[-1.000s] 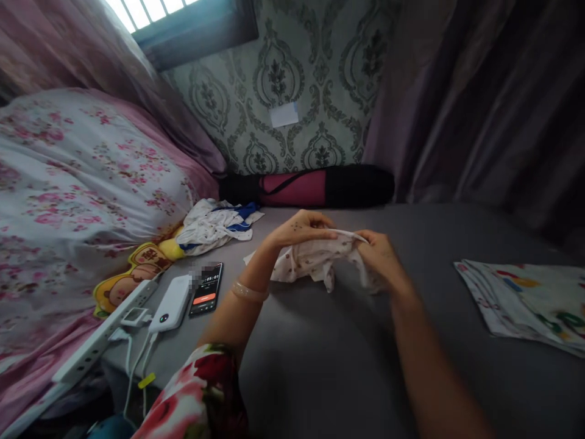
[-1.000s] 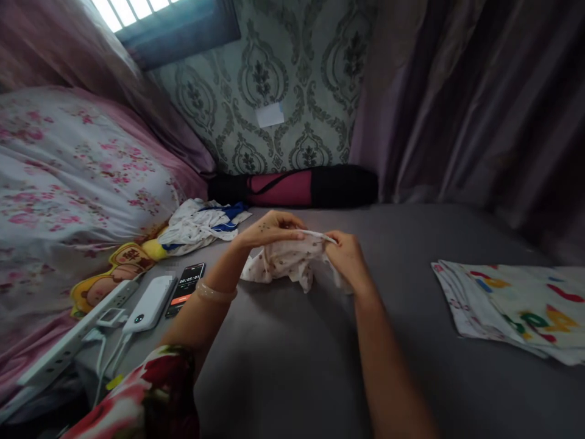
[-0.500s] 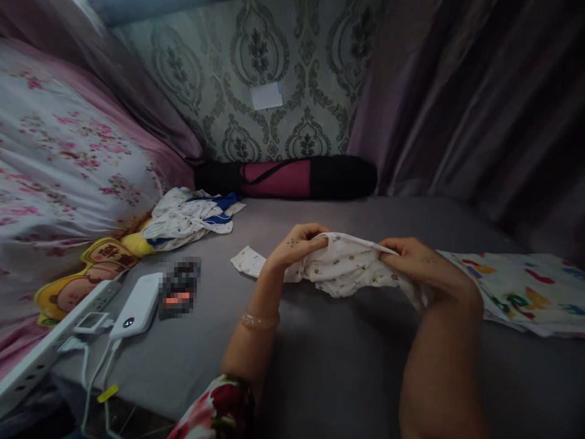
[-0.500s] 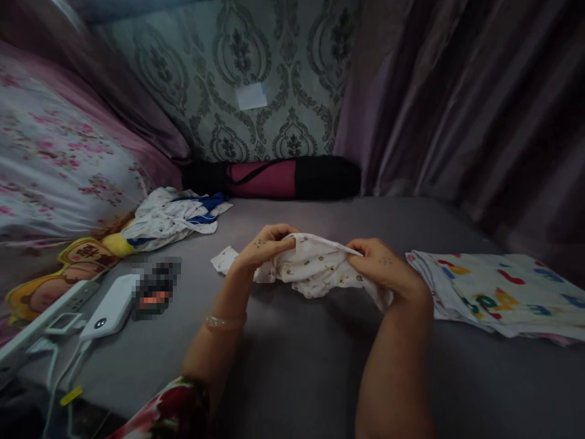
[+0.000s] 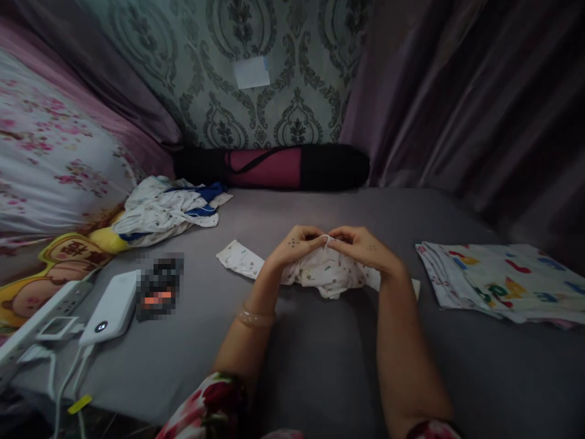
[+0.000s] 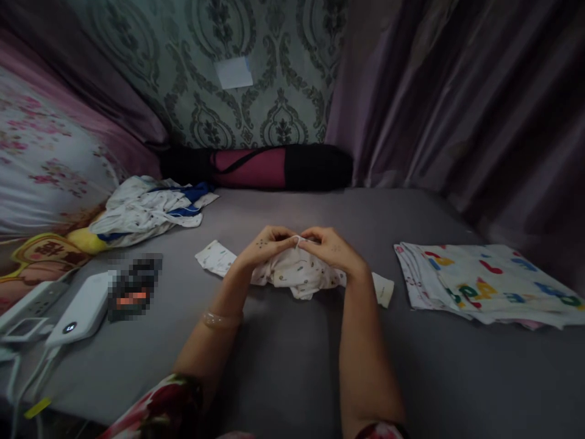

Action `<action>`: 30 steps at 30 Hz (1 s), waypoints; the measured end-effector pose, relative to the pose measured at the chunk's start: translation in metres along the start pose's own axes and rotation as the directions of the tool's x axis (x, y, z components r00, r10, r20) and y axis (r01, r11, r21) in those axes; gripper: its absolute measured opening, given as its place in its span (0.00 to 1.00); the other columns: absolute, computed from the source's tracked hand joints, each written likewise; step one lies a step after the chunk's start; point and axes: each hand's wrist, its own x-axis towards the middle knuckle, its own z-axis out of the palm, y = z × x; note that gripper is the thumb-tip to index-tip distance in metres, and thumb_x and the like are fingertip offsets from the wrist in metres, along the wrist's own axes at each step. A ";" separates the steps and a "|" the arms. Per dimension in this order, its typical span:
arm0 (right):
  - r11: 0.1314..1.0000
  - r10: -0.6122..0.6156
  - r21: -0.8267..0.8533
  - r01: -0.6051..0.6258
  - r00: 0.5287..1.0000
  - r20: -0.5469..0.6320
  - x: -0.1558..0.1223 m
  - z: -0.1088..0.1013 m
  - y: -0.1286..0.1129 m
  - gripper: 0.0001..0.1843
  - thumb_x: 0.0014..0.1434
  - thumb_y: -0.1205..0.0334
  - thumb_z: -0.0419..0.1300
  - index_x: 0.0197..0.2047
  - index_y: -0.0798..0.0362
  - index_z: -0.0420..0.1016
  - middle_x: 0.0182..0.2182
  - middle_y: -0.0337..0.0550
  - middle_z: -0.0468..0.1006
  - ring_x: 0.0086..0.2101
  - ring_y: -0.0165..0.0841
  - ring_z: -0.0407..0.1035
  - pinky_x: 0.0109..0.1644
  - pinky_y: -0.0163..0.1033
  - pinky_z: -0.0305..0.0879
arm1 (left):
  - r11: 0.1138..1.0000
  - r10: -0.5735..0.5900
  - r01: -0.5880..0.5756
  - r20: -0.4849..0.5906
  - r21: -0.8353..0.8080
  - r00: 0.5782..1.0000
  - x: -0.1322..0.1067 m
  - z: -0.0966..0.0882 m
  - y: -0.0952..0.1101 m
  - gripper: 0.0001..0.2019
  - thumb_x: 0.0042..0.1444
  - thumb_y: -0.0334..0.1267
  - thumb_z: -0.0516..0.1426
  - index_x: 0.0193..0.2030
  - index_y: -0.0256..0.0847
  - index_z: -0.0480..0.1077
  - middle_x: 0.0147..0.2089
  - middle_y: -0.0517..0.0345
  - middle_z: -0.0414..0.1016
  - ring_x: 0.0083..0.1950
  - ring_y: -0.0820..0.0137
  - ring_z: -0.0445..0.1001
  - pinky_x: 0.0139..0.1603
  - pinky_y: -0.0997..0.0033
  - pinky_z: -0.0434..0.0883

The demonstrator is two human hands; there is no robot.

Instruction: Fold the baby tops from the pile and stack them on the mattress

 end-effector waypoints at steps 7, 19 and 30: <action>0.996 0.090 0.007 -0.092 0.948 -0.304 0.011 -0.004 0.025 0.16 0.50 0.50 0.63 0.33 0.55 0.78 0.29 0.41 0.78 0.29 0.31 0.69 0.32 0.34 0.63 | 0.983 0.028 0.001 -0.161 0.182 0.987 -0.012 -0.030 0.012 0.08 0.54 0.40 0.60 0.33 0.37 0.73 0.27 0.60 0.71 0.26 0.77 0.66 0.26 0.77 0.63; 0.966 0.250 0.216 -0.140 0.705 -0.664 0.005 -0.027 0.037 0.17 0.42 0.49 0.66 0.29 0.56 0.76 0.23 0.40 0.75 0.24 0.29 0.66 0.25 0.33 0.59 | 0.722 0.103 -0.024 -0.073 0.692 0.992 -0.005 -0.012 -0.025 0.15 0.47 0.40 0.64 0.40 0.41 0.66 0.42 0.52 0.70 0.44 0.63 0.70 0.44 0.64 0.68; 0.986 0.155 0.144 -0.085 0.786 -0.599 -0.004 -0.029 0.009 0.16 0.45 0.49 0.66 0.31 0.54 0.78 0.26 0.41 0.77 0.26 0.31 0.68 0.28 0.35 0.62 | 0.709 0.182 0.025 -0.217 0.704 0.959 0.007 -0.016 -0.052 0.10 0.52 0.27 0.50 0.40 0.40 0.68 0.37 0.52 0.73 0.41 0.63 0.71 0.45 0.64 0.67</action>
